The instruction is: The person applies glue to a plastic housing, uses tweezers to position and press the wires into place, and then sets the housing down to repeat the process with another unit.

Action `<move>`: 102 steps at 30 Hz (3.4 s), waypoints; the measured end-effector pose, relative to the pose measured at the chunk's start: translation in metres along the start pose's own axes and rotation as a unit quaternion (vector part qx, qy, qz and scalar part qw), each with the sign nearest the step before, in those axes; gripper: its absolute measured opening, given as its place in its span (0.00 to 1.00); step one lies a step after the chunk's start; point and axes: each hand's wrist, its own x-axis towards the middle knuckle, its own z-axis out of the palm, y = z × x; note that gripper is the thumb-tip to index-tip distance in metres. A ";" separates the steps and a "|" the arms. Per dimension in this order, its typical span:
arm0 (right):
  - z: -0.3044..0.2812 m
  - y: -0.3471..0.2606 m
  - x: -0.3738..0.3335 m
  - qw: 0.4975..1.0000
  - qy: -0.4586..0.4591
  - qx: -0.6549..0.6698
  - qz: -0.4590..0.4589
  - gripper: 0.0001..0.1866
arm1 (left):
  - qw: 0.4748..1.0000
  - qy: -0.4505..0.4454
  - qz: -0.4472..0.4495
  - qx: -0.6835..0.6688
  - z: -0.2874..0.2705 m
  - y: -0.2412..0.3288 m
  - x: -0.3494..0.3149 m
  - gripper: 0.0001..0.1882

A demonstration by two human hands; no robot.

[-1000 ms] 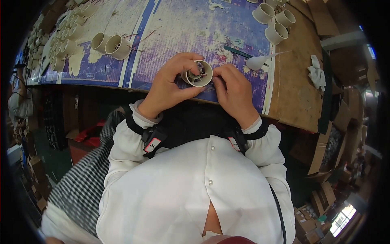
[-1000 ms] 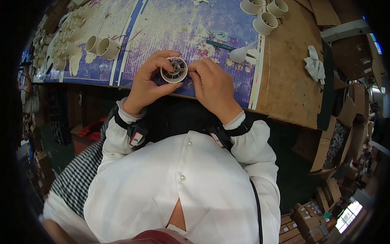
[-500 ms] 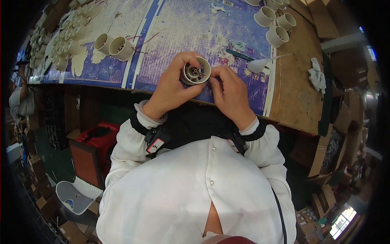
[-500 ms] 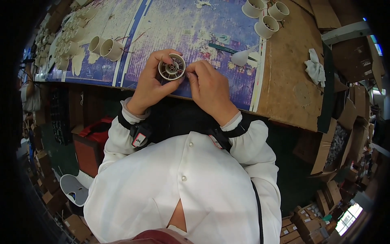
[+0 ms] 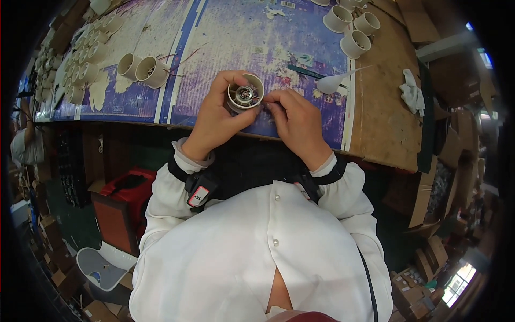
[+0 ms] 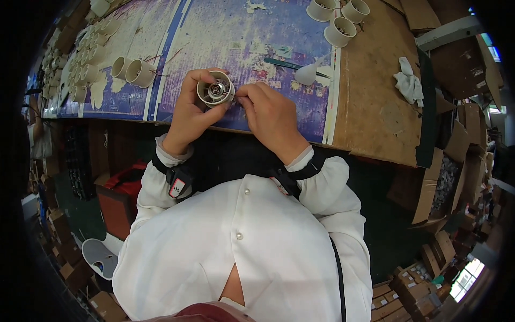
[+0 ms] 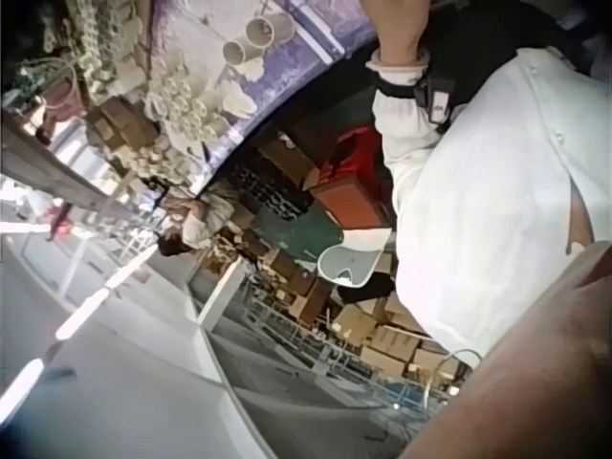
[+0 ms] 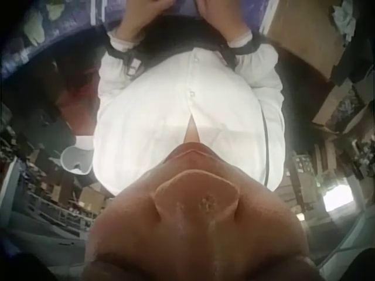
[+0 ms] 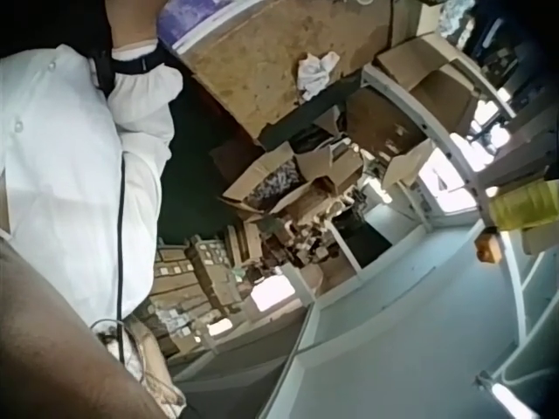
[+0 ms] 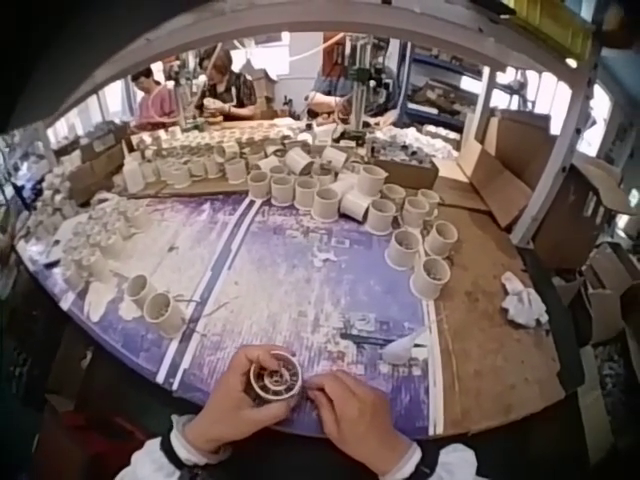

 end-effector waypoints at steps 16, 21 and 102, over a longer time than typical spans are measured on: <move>0.001 -0.002 0.003 0.999 0.016 0.030 -0.024 0.07 | 0.999 0.019 -0.008 0.048 0.003 0.009 0.000 0.35; 0.001 -0.005 0.001 0.999 0.025 0.014 -0.027 0.07 | 0.994 -0.001 0.025 0.102 0.001 0.011 -0.002 0.33; -0.018 -0.018 0.001 0.996 0.025 0.086 -0.012 0.11 | 1.000 0.014 -0.010 0.002 -0.003 0.011 -0.003 0.36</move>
